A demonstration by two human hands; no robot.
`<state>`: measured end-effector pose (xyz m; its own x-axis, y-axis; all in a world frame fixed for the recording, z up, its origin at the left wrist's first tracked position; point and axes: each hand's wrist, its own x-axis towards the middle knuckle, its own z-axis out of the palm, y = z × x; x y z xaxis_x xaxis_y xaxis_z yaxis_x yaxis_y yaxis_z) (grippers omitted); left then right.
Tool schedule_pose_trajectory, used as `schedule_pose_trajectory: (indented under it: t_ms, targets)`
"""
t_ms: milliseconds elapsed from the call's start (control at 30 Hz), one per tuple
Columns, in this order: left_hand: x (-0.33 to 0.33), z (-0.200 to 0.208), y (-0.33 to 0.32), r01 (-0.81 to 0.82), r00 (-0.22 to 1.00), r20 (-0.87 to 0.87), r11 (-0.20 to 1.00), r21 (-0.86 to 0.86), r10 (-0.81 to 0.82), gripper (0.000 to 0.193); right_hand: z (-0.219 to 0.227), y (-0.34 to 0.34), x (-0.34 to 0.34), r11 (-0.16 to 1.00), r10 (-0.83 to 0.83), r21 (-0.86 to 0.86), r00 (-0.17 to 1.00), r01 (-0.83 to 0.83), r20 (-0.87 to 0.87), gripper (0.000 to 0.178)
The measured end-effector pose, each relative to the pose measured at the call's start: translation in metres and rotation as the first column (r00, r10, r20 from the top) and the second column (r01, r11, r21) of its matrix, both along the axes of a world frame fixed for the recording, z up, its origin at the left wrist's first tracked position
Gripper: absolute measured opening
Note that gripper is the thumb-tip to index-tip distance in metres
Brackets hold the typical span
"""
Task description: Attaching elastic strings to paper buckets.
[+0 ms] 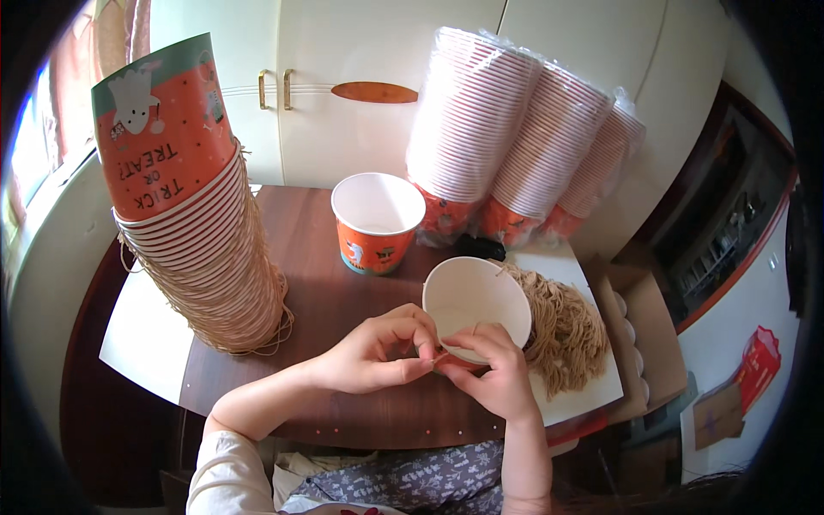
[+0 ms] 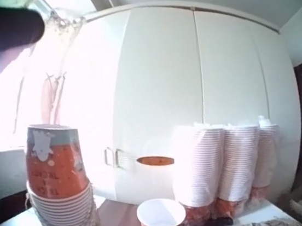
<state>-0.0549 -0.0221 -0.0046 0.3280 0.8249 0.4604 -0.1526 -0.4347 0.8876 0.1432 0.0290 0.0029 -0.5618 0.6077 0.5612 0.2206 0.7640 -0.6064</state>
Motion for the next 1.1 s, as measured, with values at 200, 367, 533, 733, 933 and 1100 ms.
schedule_pose_trajectory:
  t_ms: [200,367,533,733,933,1100]
  targets:
    - [0.011,-0.016,0.005,-0.042,0.997,-0.054,0.997,0.064,0.046,0.013,-0.005,-0.001,0.001,0.991,0.089,-0.097,0.995,-0.094,-0.054,0.013]
    - [0.021,-0.019,0.008,-0.035,0.999,0.006,0.999,-0.015,0.035,0.024,0.002,-0.002,0.003,0.970,0.074,-0.213,0.976,-0.119,-0.206,0.008]
    - [0.027,-0.026,0.007,-0.214,0.925,-0.270,0.955,0.207,0.266,0.022,-0.004,0.000,0.002,0.962,0.088,-0.228,0.961,-0.150,-0.263,0.009]
    - [0.036,-0.029,0.008,-0.100,0.995,-0.017,0.994,-0.031,0.099,0.016,-0.005,0.000,0.005,0.949,0.079,-0.266,0.947,-0.167,-0.312,0.010]
    - [0.033,-0.016,0.012,-0.071,0.987,0.106,0.929,-0.363,0.117,0.017,0.002,0.000,0.015,0.938,0.025,-0.319,0.947,-0.132,-0.320,0.015]
    - [0.036,-0.013,0.013,-0.342,0.912,-0.293,0.926,-0.161,0.286,0.016,0.006,0.006,0.013,0.991,0.084,-0.082,0.979,-0.101,-0.187,0.024]
